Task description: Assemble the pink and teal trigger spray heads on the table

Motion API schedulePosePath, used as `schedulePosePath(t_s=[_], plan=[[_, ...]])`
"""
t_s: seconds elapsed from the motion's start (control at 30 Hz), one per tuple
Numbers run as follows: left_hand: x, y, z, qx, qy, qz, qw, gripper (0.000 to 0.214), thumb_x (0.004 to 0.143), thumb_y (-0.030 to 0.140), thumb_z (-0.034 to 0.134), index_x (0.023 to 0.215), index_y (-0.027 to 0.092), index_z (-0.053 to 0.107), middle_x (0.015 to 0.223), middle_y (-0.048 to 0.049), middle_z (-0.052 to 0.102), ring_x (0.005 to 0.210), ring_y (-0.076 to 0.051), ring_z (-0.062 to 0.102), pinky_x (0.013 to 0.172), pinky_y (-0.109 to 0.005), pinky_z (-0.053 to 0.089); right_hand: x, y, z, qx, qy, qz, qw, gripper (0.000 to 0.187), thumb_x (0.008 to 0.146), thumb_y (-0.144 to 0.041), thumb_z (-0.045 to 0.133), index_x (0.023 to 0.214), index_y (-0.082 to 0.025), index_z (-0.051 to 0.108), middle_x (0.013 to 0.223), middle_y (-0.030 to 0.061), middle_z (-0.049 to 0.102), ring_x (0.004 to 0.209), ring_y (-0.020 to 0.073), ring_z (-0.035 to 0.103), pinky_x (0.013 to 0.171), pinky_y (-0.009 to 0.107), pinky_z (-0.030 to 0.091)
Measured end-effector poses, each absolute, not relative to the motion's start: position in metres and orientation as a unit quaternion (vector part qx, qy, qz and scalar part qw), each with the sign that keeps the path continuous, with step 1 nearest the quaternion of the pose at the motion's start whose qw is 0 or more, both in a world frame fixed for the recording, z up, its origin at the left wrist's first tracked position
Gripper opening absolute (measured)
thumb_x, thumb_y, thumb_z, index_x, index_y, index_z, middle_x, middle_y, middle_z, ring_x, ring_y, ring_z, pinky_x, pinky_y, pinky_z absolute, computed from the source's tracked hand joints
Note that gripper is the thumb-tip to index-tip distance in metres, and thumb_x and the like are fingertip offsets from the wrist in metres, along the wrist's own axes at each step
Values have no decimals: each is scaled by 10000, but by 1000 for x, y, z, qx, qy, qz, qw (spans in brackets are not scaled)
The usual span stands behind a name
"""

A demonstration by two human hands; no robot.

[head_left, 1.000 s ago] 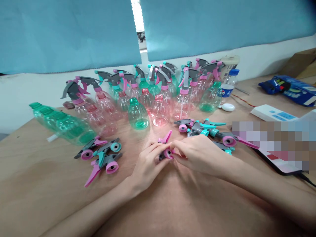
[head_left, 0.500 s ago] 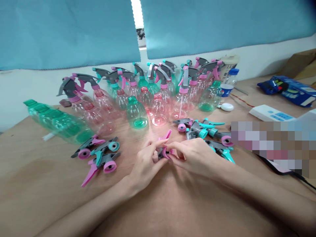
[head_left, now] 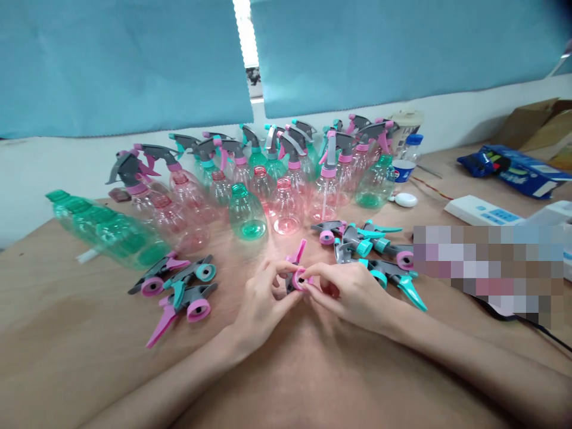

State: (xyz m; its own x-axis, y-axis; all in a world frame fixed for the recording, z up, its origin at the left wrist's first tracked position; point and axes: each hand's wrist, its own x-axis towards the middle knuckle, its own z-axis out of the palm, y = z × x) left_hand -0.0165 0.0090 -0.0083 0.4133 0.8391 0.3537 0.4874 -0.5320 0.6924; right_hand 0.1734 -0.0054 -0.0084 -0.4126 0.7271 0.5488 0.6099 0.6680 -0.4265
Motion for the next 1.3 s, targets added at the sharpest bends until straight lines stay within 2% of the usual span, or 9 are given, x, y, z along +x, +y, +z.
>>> schedulePosePath(t_s=[0.23,0.5,0.73,0.9,1.1,1.2,1.3], plan=[[-16,8,-8,788,406,369,279,253,787,254,681,1017,202,587,845,12,560,593,-81,519,532,-183,461,177,-7,-8,-412,-816,157,375,133,875,-274,544,923,-179,624,620,-31,606,491,73,512,489,186,352],[-16,7,-9,802,393,378,245,284,735,151,718,969,199,565,801,39,565,550,-60,501,496,-149,429,175,-8,-9,-385,-823,172,381,164,872,-261,555,1010,-186,604,629,-40,608,490,69,523,487,177,367],[-16,8,-8,806,381,385,240,295,719,136,730,958,195,568,842,30,576,567,-62,488,514,-151,436,178,-8,-11,-386,-818,179,388,159,841,-290,609,946,-178,567,621,-48,569,490,65,515,477,169,372],[-17,7,-10,805,377,381,257,302,727,125,713,971,199,551,844,30,563,562,-58,480,501,-142,438,175,-9,-12,-376,-823,208,371,127,874,-266,563,958,-172,569,677,-29,581,520,69,509,495,174,388],[-17,7,-11,801,374,389,260,258,748,150,694,952,196,542,815,32,553,558,-59,490,483,-140,429,174,-9,-14,-368,-833,168,376,267,886,-288,559,1126,-173,576,707,-18,626,531,80,526,512,189,405],[-17,8,-10,801,374,391,255,254,760,146,677,967,204,544,814,32,560,566,-62,496,490,-143,430,174,-10,-13,-383,-833,152,369,264,890,-289,555,1128,-175,579,719,-11,642,564,94,555,523,196,417],[-17,9,-10,802,375,390,254,281,753,128,679,987,214,549,835,31,567,558,-57,484,482,-138,424,174,-12,-13,-395,-827,147,374,238,886,-270,559,1104,-174,579,816,11,674,608,101,580,547,198,437]])
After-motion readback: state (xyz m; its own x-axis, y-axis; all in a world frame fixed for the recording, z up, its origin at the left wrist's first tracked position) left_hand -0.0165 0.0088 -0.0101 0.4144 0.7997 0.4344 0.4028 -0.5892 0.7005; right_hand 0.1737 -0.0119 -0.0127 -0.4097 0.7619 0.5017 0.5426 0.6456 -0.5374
